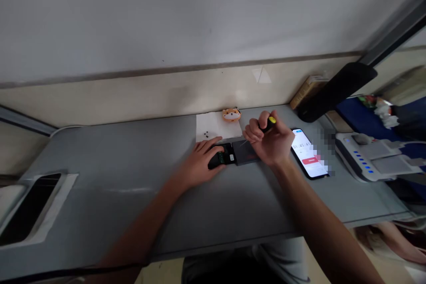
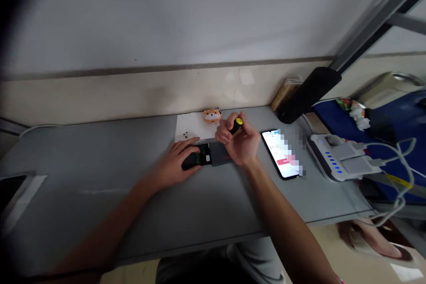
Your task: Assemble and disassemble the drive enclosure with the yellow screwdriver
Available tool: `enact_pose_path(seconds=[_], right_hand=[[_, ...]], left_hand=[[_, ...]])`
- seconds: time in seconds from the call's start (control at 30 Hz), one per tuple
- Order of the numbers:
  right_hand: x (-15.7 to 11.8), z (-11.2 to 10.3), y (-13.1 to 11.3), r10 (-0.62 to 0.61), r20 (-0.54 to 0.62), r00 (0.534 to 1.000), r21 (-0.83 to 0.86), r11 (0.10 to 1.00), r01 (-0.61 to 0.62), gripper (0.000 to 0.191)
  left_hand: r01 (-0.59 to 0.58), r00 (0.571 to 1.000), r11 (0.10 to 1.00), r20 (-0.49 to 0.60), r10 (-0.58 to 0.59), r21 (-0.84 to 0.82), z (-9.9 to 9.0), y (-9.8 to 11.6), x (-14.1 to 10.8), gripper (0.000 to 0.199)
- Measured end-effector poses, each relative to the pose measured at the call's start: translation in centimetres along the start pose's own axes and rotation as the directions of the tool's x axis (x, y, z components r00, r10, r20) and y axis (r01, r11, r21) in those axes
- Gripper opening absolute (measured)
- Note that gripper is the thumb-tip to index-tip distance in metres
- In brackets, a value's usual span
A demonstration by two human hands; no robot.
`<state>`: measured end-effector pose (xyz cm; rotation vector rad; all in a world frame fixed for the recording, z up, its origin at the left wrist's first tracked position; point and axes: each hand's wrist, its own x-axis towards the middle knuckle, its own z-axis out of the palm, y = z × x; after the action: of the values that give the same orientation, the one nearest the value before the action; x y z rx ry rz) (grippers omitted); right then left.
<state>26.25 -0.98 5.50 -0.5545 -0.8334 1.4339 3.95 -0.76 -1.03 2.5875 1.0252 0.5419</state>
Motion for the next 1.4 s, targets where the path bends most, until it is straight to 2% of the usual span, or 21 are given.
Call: enact_pose_path(seconds=[0.17,0.3,0.37,0.47,0.53,0.63,0.7,0.8,0.87,1.03,1.1,1.17,1.23,1.33,1.4], right_hand=[[-0.4,0.3,-0.7,-0.022,0.025,0.999,0.069,0.997,0.02,0.05],[-0.4,0.3,-1.4,-0.091,-0.048,0.995,0.134,0.986,0.096,0.046],[-0.1,0.0,-1.4,-0.099,-0.1,0.99,0.126,0.986,0.111,0.045],[0.3,-0.6,-0.6,-0.066,-0.139,0.988,0.093,0.992,0.08,0.045],[0.4,-0.7,0.1,-0.022,-0.143,0.989,0.106,0.994,0.038,0.044],[0.3,-0.4,1.0,0.045,-0.11,0.993,0.132,0.991,-0.03,0.044],[0.1,-0.1,1.4,0.075,-0.08,0.994,0.115,0.991,-0.066,0.045],[-0.1,0.4,1.6,0.096,-0.054,0.994,0.073,0.993,-0.092,0.046],[-0.2,0.5,1.6,0.096,-0.041,0.995,0.054,0.994,-0.093,0.047],[-0.4,0.6,1.2,0.079,0.001,0.997,0.04,0.996,-0.079,0.049],[-0.4,0.6,1.0,0.062,-0.007,0.998,0.037,0.997,-0.062,0.048],[-0.3,0.5,0.8,0.053,-0.029,0.998,0.026,0.998,-0.052,0.049],[-0.2,0.3,0.9,0.056,-0.039,0.998,0.014,0.998,-0.055,0.049],[-0.3,0.3,1.1,0.068,-0.007,0.998,-0.01,0.998,-0.068,0.051],[-0.4,0.5,1.3,0.064,0.02,0.998,-0.04,0.997,-0.063,0.053]], left_hand=[[-0.038,0.999,0.999,0.003,0.038,0.007,0.0,0.3,0.0,0.027],[-0.071,0.997,0.997,-0.018,0.071,0.034,-0.3,0.8,0.0,0.026],[-0.084,0.995,0.996,-0.058,0.086,0.044,-0.3,0.9,0.0,0.024],[-0.065,0.982,0.998,-0.173,0.068,0.025,-0.2,0.8,0.0,0.017],[-0.058,0.956,0.998,-0.287,0.055,-0.002,-0.2,0.7,-0.1,0.017],[-0.083,0.876,0.995,-0.48,0.05,-0.047,-0.2,0.7,-0.3,0.018],[-0.131,0.829,0.989,-0.555,0.07,-0.071,-0.3,1.0,-0.5,0.017],[-0.271,0.796,0.961,-0.573,0.194,-0.051,-0.5,1.8,-0.6,0.019],[-0.321,0.782,0.946,-0.575,0.24,-0.04,-0.7,2.2,-0.5,0.019],[-0.196,0.751,0.971,-0.658,0.06,-0.135,-0.7,2.4,-0.3,0.019],[-0.232,0.774,0.964,-0.625,0.102,-0.13,-0.4,2.6,-0.4,0.018],[-0.318,0.802,0.943,-0.558,0.213,-0.096,-0.1,2.8,-0.5,0.019],[-0.353,0.811,0.932,-0.521,0.266,-0.075,0.1,2.9,-0.6,0.022],[-0.246,0.826,0.967,-0.536,0.174,-0.065,0.0,2.1,-0.5,0.021],[-0.161,0.855,0.986,-0.504,0.122,-0.036,-0.4,1.3,-0.3,0.019]])
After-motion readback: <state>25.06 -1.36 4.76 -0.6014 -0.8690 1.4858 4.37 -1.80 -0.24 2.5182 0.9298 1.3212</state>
